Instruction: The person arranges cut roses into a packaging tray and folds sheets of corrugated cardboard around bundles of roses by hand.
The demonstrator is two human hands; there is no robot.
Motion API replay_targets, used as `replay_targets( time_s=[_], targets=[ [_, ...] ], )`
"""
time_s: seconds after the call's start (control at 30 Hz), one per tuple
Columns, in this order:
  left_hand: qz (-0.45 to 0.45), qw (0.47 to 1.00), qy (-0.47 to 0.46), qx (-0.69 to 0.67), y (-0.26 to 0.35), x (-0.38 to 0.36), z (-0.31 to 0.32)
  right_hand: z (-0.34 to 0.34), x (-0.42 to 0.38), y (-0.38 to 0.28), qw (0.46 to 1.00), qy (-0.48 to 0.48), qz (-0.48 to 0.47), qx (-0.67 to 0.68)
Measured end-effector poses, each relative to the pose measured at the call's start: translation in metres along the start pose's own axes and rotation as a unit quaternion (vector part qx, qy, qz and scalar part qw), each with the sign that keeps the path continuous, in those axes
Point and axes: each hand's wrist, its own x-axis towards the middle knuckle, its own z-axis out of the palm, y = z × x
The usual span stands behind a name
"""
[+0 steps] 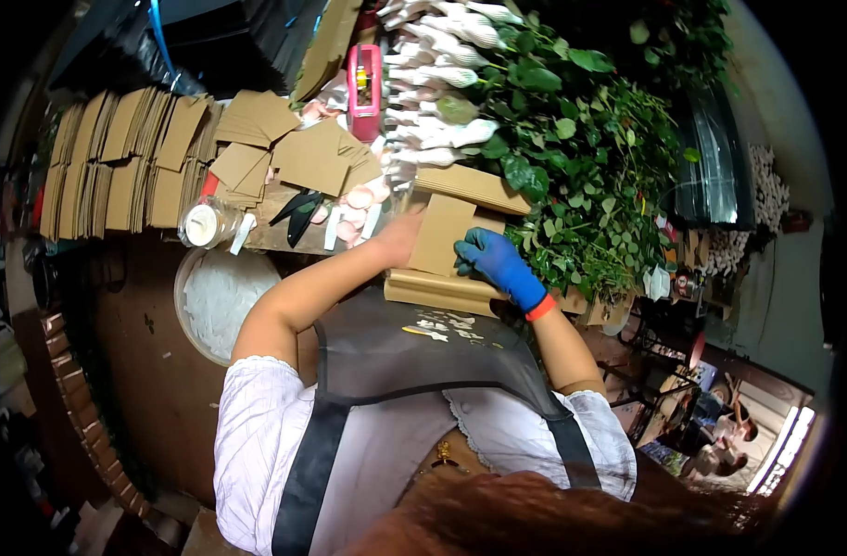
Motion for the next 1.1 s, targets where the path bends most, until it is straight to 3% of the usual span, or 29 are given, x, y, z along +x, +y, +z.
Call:
replay_targets(
  time_s=[0.07,0.1,0.2,0.27,0.4,0.47,0.57,0.6,0.63,0.67,0.7,0.73,0.77,0.8,0.83,0.93,0.97,1.07,1.1],
  targets=[
    [-0.031,0.997,-0.035,-0.056,0.006,0.002,-0.014,-0.007,0.006,-0.002,0.996,-0.032,0.057,0.053],
    [-0.047,0.994,-0.055,-0.081,0.008,0.001,-0.022,-0.006,0.012,-0.003,0.998,-0.035,0.056,0.016],
    [-0.046,0.988,-0.123,0.081,-0.005,-0.021,-0.038,-0.007,0.034,0.006,0.995,-0.069,0.051,-0.054],
    [-0.030,0.994,0.025,0.100,-0.018,-0.047,-0.048,-0.003,0.031,0.001,0.995,-0.039,0.044,-0.082],
    [0.021,0.995,0.094,0.022,0.017,-0.014,-0.078,0.003,0.023,-0.003,0.988,-0.014,0.011,-0.153],
    [0.018,0.999,0.015,-0.033,0.031,0.007,-0.072,-0.002,0.022,-0.008,0.978,-0.018,0.016,-0.206],
    [-0.043,0.999,-0.002,-0.028,0.027,0.003,-0.050,-0.007,0.004,-0.002,0.917,0.074,-0.110,-0.377],
    [-0.044,0.999,-0.003,-0.025,0.026,0.004,-0.050,-0.019,-0.013,-0.017,0.944,0.021,-0.061,-0.325],
    [-0.044,0.999,0.000,-0.023,0.027,0.002,-0.049,-0.031,-0.031,-0.017,0.991,0.029,-0.056,-0.114],
    [-0.047,0.999,0.005,-0.022,0.029,0.002,-0.049,-0.048,-0.048,-0.009,0.993,0.033,-0.054,0.100],
    [-0.050,0.998,0.008,-0.025,0.030,0.002,-0.048,-0.076,-0.046,0.018,0.968,0.065,-0.154,0.189],
    [-0.053,0.998,0.008,-0.029,0.031,0.002,-0.048,-0.109,-0.040,0.030,0.947,0.226,-0.227,-0.004],
    [-0.044,0.999,0.013,-0.022,0.032,0.003,-0.049,-0.134,-0.046,0.046,0.896,0.368,-0.247,0.027],
    [-0.051,0.999,-0.004,-0.011,0.032,0.003,-0.049,-0.166,-0.048,0.058,0.870,0.462,-0.127,-0.112],
    [-0.052,0.999,-0.007,-0.010,0.033,0.003,-0.050,-0.196,-0.040,0.084,0.818,0.506,-0.137,-0.236],
    [-0.059,0.998,-0.018,-0.007,0.040,0.006,-0.052,-0.229,-0.021,0.120,0.681,0.447,0.013,-0.580],
    [-0.056,0.998,-0.023,-0.006,0.039,0.006,-0.053,-0.231,-0.022,0.118,0.728,0.388,0.038,-0.564],
    [-0.049,0.999,-0.019,-0.003,0.035,0.007,-0.052,-0.242,-0.037,0.110,0.706,0.343,-0.010,-0.619],
    [-0.052,0.998,-0.018,-0.004,0.036,0.007,-0.052,-0.249,-0.038,0.123,0.695,0.382,-0.131,-0.595]
  ],
)
